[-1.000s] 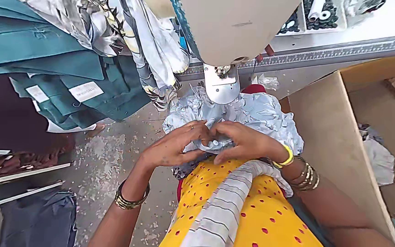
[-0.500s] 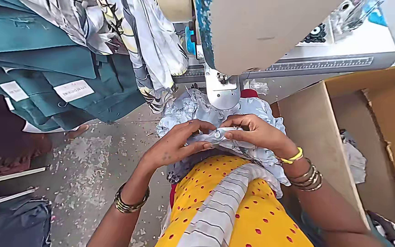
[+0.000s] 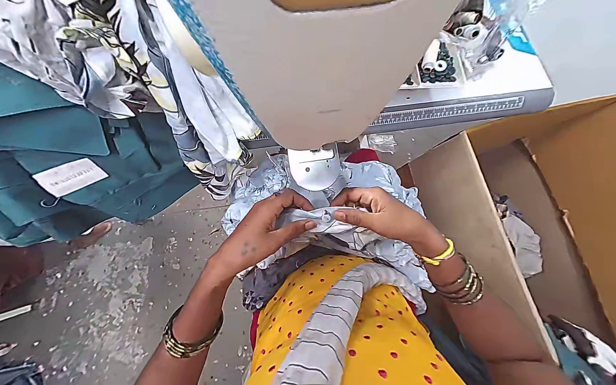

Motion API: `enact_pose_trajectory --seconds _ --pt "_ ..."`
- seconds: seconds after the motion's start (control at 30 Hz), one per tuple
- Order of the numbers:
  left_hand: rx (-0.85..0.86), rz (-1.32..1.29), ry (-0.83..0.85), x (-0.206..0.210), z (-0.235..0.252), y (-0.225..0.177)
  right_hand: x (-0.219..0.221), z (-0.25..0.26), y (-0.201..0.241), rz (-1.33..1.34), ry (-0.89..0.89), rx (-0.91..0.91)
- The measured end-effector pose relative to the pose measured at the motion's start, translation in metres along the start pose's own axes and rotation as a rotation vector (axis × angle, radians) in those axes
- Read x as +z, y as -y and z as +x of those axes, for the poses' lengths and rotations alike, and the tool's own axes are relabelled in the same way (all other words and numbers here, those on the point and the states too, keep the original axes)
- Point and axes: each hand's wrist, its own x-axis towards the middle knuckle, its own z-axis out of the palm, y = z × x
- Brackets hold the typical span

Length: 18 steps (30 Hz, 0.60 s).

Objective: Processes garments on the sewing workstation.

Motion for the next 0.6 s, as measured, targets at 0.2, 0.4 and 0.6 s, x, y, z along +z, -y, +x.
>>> enact_pose_trajectory --seconds 0.2,0.4,0.6 --pt "-0.031 0.015 0.019 0.008 0.002 -0.005 0.001 -0.001 -0.005 -0.019 0.001 -0.052" --pt "-0.066 -0.173 0.039 0.018 -0.001 -0.004 0.013 0.0 -0.01 -0.067 -0.199 -0.214" --pt "-0.052 -0.212 0.035 0.015 -0.011 0.001 -0.041 -0.022 0.006 0.09 -0.776 -0.232"
